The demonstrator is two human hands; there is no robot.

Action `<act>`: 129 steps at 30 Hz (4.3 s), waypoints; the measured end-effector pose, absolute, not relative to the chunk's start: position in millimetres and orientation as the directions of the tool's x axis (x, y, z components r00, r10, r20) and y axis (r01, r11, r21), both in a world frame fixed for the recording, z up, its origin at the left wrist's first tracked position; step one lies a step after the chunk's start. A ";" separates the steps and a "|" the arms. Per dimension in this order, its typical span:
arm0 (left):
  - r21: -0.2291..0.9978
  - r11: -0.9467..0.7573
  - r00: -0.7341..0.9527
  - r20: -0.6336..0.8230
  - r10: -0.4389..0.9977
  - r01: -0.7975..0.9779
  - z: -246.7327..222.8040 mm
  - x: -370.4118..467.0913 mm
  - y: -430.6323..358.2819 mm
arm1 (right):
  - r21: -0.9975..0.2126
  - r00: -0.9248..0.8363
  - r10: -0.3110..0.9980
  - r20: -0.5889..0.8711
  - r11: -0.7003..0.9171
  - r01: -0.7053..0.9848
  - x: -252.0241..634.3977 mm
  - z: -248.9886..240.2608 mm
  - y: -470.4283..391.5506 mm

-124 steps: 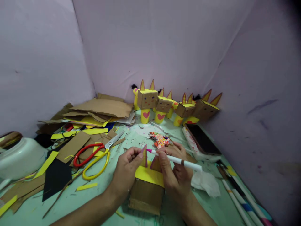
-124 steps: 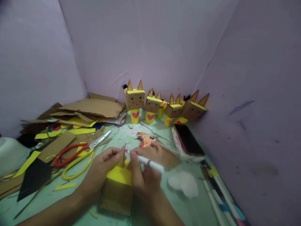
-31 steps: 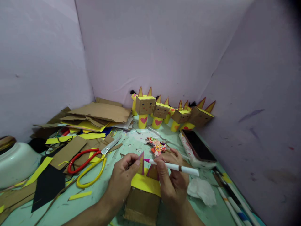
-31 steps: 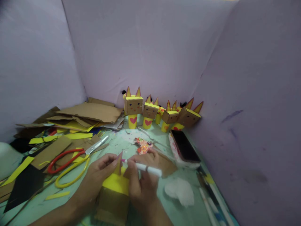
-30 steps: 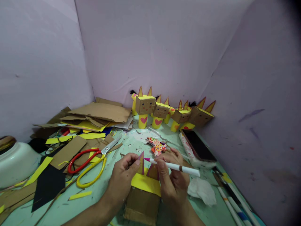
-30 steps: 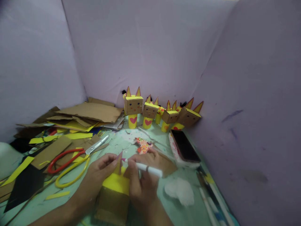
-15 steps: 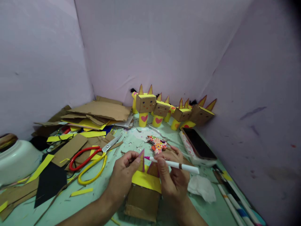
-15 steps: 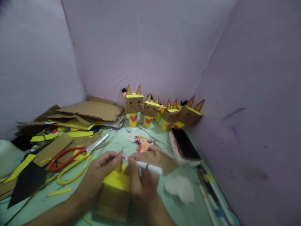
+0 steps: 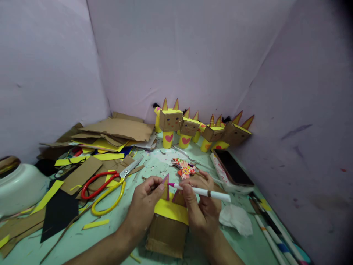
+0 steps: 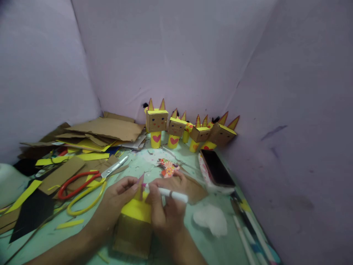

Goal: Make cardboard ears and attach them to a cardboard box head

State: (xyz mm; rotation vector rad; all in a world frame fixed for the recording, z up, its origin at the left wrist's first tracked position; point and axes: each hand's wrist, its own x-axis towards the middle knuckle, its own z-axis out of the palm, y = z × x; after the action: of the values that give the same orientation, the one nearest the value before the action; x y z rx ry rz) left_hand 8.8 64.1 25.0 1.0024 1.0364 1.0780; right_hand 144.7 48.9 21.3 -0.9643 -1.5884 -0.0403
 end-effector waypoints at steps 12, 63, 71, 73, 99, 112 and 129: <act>0.964 0.168 0.164 -0.136 0.977 -0.204 25.1 8.0 63.9 | -0.486 0.046 0.561 0.826 0.670 0.561 145.4 20.9 48.5; 0.967 0.175 0.174 -0.143 0.974 -0.186 20.1 6.4 65.6 | -0.466 0.048 0.541 0.840 0.673 0.575 146.1 20.9 50.4; 0.965 0.175 0.157 -0.145 0.977 -0.196 22.1 6.6 62.8 | -0.464 0.045 0.531 0.846 0.693 0.552 146.8 22.3 50.1; 0.963 0.183 0.155 -0.154 0.976 -0.197 22.2 6.6 62.4 | -0.481 0.065 0.539 0.840 0.683 0.549 147.0 21.6 49.9; 0.970 0.155 0.147 -0.128 0.981 -0.189 23.6 7.0 63.0 | -0.461 0.048 0.528 0.848 0.690 0.557 145.5 24.3 48.9; 0.967 0.161 0.151 -0.133 0.980 -0.196 25.5 7.8 63.9 | -0.477 0.052 0.544 0.837 0.681 0.555 144.9 23.1 47.7; 0.969 0.152 0.149 -0.124 0.981 -0.193 24.1 7.0 62.9 | -0.461 0.057 0.543 0.838 0.649 0.605 144.1 24.4 49.2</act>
State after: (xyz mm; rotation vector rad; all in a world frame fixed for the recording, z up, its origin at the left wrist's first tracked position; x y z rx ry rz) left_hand 7.0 62.9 24.1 1.0208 1.0246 1.0996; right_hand 144.1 49.2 24.4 -0.9718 -1.5946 -0.0614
